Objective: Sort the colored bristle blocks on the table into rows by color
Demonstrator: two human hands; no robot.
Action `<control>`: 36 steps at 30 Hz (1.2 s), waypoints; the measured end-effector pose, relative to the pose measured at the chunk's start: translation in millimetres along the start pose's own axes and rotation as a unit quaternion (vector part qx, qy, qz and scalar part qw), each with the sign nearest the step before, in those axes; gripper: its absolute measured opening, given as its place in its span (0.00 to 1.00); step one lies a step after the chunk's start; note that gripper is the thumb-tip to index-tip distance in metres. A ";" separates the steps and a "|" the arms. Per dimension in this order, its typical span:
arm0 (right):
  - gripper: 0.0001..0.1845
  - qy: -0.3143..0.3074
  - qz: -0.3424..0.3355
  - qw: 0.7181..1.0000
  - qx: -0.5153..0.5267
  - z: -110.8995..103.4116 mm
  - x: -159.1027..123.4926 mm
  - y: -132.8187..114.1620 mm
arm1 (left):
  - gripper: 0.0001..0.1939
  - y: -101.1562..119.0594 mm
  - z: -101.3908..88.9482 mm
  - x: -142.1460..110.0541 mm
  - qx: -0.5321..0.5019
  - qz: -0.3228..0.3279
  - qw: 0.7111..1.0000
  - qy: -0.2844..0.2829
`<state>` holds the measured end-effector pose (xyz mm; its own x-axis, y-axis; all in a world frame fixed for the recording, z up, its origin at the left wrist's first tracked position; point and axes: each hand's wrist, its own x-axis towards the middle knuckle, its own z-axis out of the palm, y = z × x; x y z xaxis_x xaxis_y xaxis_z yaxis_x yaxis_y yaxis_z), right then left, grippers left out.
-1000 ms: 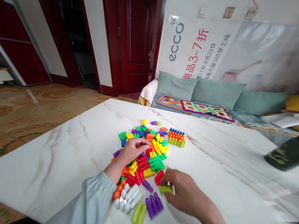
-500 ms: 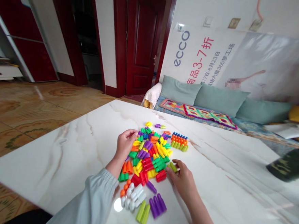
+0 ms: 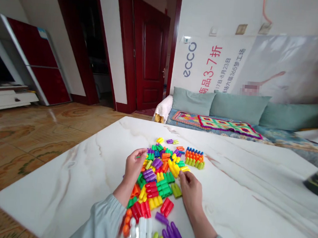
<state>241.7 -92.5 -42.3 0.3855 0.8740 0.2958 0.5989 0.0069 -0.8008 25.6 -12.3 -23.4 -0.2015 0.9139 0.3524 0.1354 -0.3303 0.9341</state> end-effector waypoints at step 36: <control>0.22 0.055 0.145 0.955 0.253 -5.2 6.0 0.1 | 0.16 15.3 95.8 118.8 0.385 0.199 0.804 -0.407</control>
<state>247.8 -89.9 -37.9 0.5721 0.8184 0.0539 0.0498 0.0310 -0.9983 96.6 113.9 27.3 0.6658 0.7269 0.1683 0.6554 -0.6776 0.3336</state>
